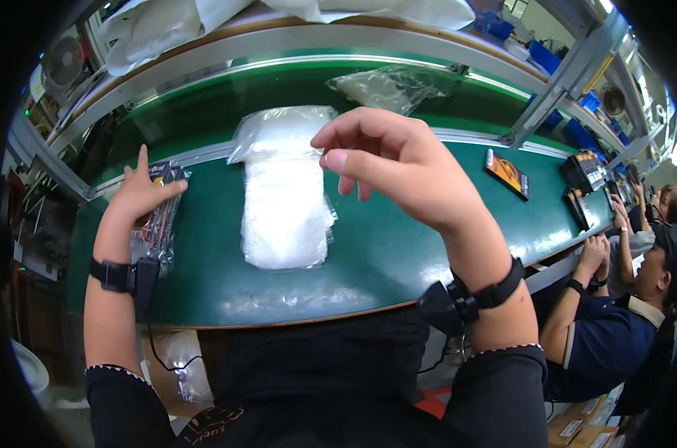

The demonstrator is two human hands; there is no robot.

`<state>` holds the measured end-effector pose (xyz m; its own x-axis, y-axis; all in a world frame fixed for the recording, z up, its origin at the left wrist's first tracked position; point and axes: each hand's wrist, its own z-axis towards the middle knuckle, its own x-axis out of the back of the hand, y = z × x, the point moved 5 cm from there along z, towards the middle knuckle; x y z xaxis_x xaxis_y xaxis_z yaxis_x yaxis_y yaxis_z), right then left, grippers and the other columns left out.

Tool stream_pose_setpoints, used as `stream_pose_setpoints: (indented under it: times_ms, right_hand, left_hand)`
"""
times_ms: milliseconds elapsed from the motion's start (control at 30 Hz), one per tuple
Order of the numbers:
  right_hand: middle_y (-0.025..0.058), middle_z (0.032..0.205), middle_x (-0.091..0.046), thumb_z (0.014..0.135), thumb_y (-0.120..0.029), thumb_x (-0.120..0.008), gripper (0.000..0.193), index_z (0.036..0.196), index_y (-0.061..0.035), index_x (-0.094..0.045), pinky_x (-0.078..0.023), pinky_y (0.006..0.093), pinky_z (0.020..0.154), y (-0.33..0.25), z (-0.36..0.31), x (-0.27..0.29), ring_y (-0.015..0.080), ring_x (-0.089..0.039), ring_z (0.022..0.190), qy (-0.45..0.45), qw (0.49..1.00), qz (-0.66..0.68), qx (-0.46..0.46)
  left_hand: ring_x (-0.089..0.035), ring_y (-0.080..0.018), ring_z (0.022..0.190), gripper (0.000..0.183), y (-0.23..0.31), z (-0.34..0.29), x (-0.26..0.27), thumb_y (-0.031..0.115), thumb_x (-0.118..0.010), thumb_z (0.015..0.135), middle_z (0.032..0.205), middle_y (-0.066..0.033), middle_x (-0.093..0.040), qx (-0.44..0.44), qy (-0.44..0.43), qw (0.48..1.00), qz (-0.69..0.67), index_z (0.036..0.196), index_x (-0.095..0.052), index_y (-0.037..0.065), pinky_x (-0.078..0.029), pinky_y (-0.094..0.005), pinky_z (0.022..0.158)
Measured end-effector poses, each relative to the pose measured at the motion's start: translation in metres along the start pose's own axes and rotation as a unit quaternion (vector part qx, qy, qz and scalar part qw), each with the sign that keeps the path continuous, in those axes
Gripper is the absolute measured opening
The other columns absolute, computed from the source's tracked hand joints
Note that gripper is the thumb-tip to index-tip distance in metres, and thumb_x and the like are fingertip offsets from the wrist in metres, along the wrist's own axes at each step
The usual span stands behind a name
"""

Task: Packaging battery products into individual plastic bags and bundling them.

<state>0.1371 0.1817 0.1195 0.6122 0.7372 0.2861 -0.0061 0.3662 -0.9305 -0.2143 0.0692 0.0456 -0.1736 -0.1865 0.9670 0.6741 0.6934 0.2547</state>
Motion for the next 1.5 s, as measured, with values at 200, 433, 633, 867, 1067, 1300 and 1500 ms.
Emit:
stream_pose_setpoints:
  times_ms: [200,433,633,867,1067,1300,1500]
  right_hand:
    - [0.0093,0.09,-0.061,0.081,-0.011,-0.06,0.024,0.103,0.0,-0.06,-0.048,0.0296,0.068,0.107,-0.006,0.055,0.0172,-0.059,0.078,0.139,0.969,-0.201,-0.041]
    - [0.0195,0.112,-0.054,0.071,-0.021,-0.065,0.051,0.117,-0.0035,-0.054,-0.043,0.0437,0.09,0.17,-0.056,0.203,0.0376,-0.05,0.108,0.273,0.701,-0.644,-0.139]
    - [0.0179,0.101,-0.062,0.078,-0.043,-0.064,0.049,0.105,-0.0016,-0.061,-0.045,0.0382,0.088,0.191,-0.078,0.237,0.035,-0.059,0.096,0.257,0.787,-0.488,-0.277]
    - [0.0108,0.079,-0.064,0.072,-0.014,-0.076,0.021,0.069,0.0014,-0.062,-0.048,0.0295,0.073,0.143,-0.076,0.115,0.0192,-0.063,0.082,0.217,0.933,-0.281,-0.057]
    - [0.0177,0.111,-0.057,0.066,-0.04,-0.078,0.052,0.1,-0.0034,-0.065,-0.045,0.038,0.088,0.102,-0.067,0.066,0.0296,-0.056,0.104,0.133,0.846,-0.516,0.01]
    - [0.0136,0.107,-0.058,0.066,-0.061,-0.068,0.074,0.112,-0.0025,-0.061,-0.039,0.0407,0.094,0.118,-0.062,0.064,0.0332,-0.052,0.106,0.011,0.83,-0.555,-0.052]
    - [0.0189,0.105,-0.055,0.065,-0.06,-0.069,0.083,0.118,0.0027,-0.057,-0.04,0.0396,0.092,0.115,-0.071,0.055,0.0335,-0.053,0.1,0.031,0.813,-0.566,-0.135]
  left_hand:
    - [-0.041,-0.0472,0.122,0.11,-0.008,0.033,-0.032,0.028,-0.075,0.052,0.137,-0.0392,-0.025,0.005,-0.026,0.999,0.042,0.145,-0.017,0.013,-0.038,-0.0401,0.101]
    - [-0.041,-0.0453,0.122,0.114,-0.012,0.028,-0.022,0.036,-0.079,0.053,0.135,-0.0385,-0.029,0.011,-0.019,1.0,0.011,0.146,-0.017,0.012,-0.038,-0.0407,0.1]
    - [-0.034,-0.0404,0.129,0.088,0.032,-0.026,0.001,0.027,-0.071,0.072,0.138,-0.0288,-0.033,-0.156,0.13,0.979,-0.001,0.143,-0.023,0.009,-0.03,-0.0404,0.106]
    - [-0.047,-0.0324,0.113,0.032,0.114,-0.115,-0.027,0.007,-0.066,0.074,0.119,-0.0133,-0.053,-0.5,-0.078,0.853,-0.125,0.106,-0.061,0.004,-0.037,-0.0393,0.097]
    - [-0.055,-0.0253,0.099,0.022,0.12,-0.127,-0.043,0.003,-0.065,0.073,0.1,-0.0076,-0.061,-0.553,-0.092,0.824,-0.079,0.095,-0.066,0.006,-0.041,-0.0376,0.085]
    - [-0.054,-0.0252,0.079,0.018,0.118,-0.134,-0.046,-0.001,-0.062,0.075,0.081,-0.0091,-0.053,-0.525,-0.01,0.84,-0.138,0.091,-0.065,0.004,-0.044,-0.0338,0.072]
    - [-0.054,-0.0252,0.079,0.016,0.114,-0.134,-0.043,-0.003,-0.058,0.079,0.086,-0.0109,-0.051,-0.454,-0.002,0.851,-0.264,0.095,-0.061,-0.001,-0.045,-0.0327,0.069]
